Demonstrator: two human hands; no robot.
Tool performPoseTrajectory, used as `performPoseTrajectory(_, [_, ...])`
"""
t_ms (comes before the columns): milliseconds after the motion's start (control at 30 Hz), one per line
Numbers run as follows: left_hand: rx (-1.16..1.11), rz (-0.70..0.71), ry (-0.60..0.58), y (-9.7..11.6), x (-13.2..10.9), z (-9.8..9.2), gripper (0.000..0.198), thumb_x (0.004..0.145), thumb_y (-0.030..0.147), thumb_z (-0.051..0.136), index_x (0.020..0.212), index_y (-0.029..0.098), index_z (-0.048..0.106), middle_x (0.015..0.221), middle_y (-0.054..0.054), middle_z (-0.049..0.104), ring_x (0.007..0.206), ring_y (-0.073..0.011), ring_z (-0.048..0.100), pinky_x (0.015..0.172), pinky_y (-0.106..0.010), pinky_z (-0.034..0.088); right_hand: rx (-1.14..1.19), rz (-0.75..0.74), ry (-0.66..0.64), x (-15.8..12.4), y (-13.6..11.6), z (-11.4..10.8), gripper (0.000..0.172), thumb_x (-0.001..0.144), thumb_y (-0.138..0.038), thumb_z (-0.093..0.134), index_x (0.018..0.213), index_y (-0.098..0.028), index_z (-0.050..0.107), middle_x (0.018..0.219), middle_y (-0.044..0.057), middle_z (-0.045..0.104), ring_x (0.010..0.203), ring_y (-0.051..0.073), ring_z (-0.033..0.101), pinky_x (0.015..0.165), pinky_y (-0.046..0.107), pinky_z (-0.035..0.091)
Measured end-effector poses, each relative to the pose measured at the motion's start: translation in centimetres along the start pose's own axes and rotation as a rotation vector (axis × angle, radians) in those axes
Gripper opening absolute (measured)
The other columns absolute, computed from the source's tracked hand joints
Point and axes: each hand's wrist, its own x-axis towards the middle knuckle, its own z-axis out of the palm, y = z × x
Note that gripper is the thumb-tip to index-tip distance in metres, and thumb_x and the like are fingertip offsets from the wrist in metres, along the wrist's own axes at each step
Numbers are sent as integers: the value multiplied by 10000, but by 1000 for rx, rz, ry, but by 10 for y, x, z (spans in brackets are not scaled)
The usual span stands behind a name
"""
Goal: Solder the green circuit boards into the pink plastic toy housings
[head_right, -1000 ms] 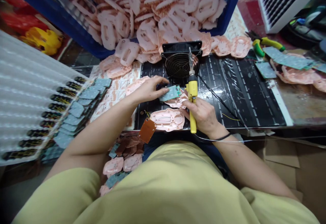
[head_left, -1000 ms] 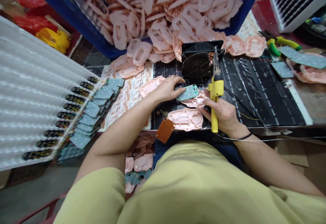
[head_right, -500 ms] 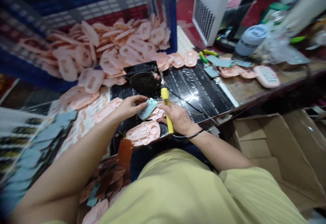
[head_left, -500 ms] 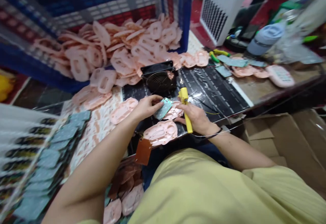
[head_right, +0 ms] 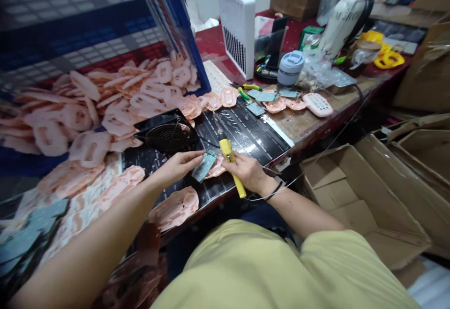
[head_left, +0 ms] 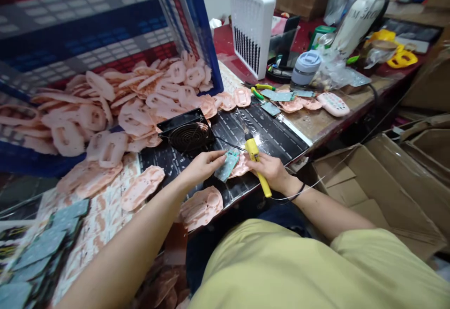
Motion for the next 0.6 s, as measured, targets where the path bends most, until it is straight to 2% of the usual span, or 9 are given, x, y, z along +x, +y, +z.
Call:
performPoseTrajectory(100, [5, -19, 4, 15, -1, 4, 954, 712, 812, 599, 1342, 95, 620, 1251, -150, 699, 1174, -365, 628, 1045, -505, 461, -39, -38, 27, -8, 7, -11, 265, 932, -106, 582, 1165, -213, 648, 1200, 99, 682, 1238, 216, 595, 1005, 383, 571])
performPoseTrajectory(200, [60, 57, 83, 29, -6, 6, 1017, 783, 821, 503, 1472, 73, 472, 1421, -188, 572, 1333, -356, 527, 1156, -499, 363, -94, -54, 70, -12, 16, -24, 256, 948, -98, 550, 1155, -207, 654, 1167, 87, 697, 1244, 211, 590, 1018, 380, 565])
performPoseTrajectory(267, [105, 131, 133, 36, -12, 6, 982, 831, 792, 469, 1534, 112, 378, 1513, -180, 475, 1401, -330, 465, 1193, -483, 321, -140, -46, 110, -12, 26, -34, 274, 948, -94, 547, 1185, -193, 644, 1193, 99, 686, 1246, 216, 589, 1015, 375, 565])
performPoseTrajectory(333, [156, 194, 165, 38, -22, 5, 884, 877, 730, 472, 1555, 177, 347, 1557, -146, 425, 1427, -303, 438, 1200, -464, 325, -199, -19, 155, -10, 41, -45, 315, 946, -87, 547, 1234, -190, 625, 1251, 109, 660, 1235, 217, 596, 1008, 367, 565])
performPoseTrajectory(400, [212, 214, 174, 35, -35, 0, 775, 902, 659, 504, 1531, 219, 400, 1548, -118, 452, 1413, -291, 459, 1182, -445, 370, -271, 25, 205, -8, 62, -60, 347, 949, -91, 542, 1270, -205, 612, 1296, 107, 636, 1226, 223, 602, 996, 370, 564])
performPoseTrajectory(500, [284, 176, 205, 24, -60, -11, 633, 883, 617, 554, 1390, 239, 577, 1435, -99, 583, 1291, -300, 578, 1088, -434, 490, -386, 114, 276, -3, 102, -84, 301, 969, -142, 524, 1242, -204, 636, 1279, 119, 641, 1211, 264, 605, 946, 399, 568])
performPoseTrajectory(600, [318, 113, 290, 8, -88, -23, 522, 851, 625, 575, 1206, 263, 699, 1262, -82, 700, 1136, -303, 670, 1008, -440, 553, -613, 278, 274, -2, 145, -103, 258, 993, -236, 492, 1175, -192, 669, 1147, 130, 678, 1058, 258, 652, 841, 361, 558])
